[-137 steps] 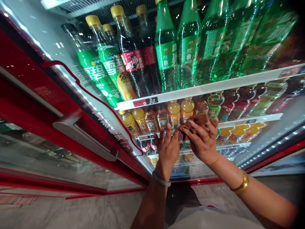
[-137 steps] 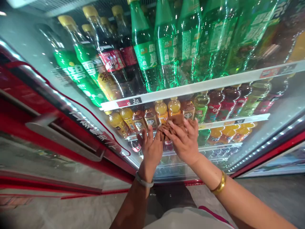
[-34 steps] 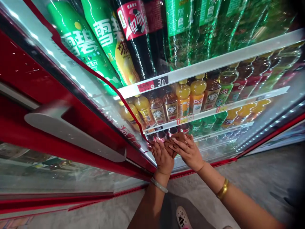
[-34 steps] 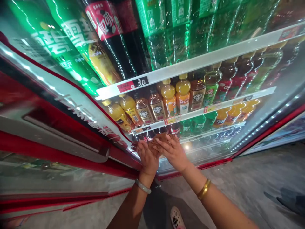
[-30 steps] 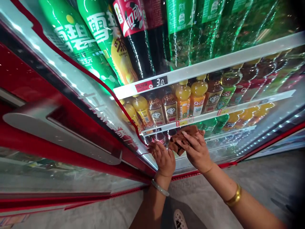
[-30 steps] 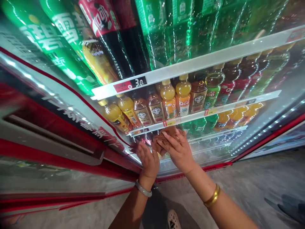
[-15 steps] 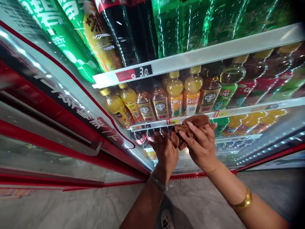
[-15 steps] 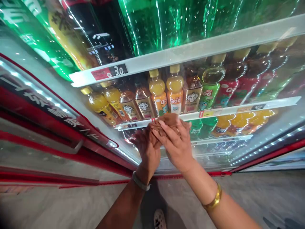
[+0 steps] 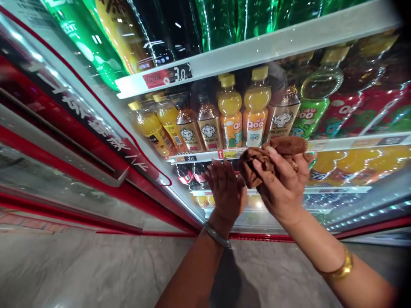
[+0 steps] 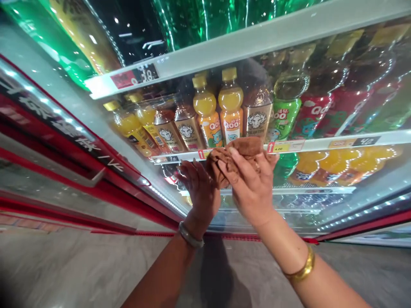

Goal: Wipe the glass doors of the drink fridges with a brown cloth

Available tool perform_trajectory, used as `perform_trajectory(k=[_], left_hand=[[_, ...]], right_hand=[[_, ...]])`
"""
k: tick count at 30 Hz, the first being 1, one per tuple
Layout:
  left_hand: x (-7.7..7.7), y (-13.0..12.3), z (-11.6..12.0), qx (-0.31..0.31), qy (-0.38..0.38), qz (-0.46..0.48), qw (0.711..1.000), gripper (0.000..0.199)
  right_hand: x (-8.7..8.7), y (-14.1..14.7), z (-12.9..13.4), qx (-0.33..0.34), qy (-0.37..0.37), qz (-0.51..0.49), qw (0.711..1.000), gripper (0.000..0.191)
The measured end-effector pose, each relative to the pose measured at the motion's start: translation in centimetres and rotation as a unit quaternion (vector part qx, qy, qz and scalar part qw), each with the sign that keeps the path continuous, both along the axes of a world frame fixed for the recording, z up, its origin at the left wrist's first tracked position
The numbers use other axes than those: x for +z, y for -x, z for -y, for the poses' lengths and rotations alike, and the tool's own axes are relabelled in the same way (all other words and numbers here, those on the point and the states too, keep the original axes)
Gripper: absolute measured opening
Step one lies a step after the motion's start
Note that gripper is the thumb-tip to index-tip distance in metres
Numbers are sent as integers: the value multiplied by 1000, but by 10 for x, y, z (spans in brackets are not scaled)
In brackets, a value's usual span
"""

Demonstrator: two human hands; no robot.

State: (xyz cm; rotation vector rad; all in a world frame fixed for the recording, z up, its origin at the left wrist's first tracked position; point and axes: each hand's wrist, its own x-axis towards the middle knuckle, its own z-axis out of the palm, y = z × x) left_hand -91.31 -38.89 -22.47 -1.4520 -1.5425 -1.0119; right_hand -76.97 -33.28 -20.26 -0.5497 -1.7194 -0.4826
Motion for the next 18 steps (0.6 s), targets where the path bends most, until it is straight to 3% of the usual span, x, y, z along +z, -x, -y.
perform_trajectory(k=[3,7,10,14,18], left_hand=[[-9,-5,-3,-14,-9,-11,1000,75],[-16,2,2,-68,13,-23,997,81],[-8,2,4,-94,35,-22,995,86],[5,-6,-3,-109,57,20,992,89],[3,-11,-4,-98,54,6,994,84]], right_hand=[[-11,12,5,20,-6,-1,1000,41],[-31,-8,4,32,-13,87,996,43],[-20,-21,3,6,12,67,998,51],[-3,-5,7,-49,49,-30,997,64],[-29,-3,12,-34,41,7,999,68]])
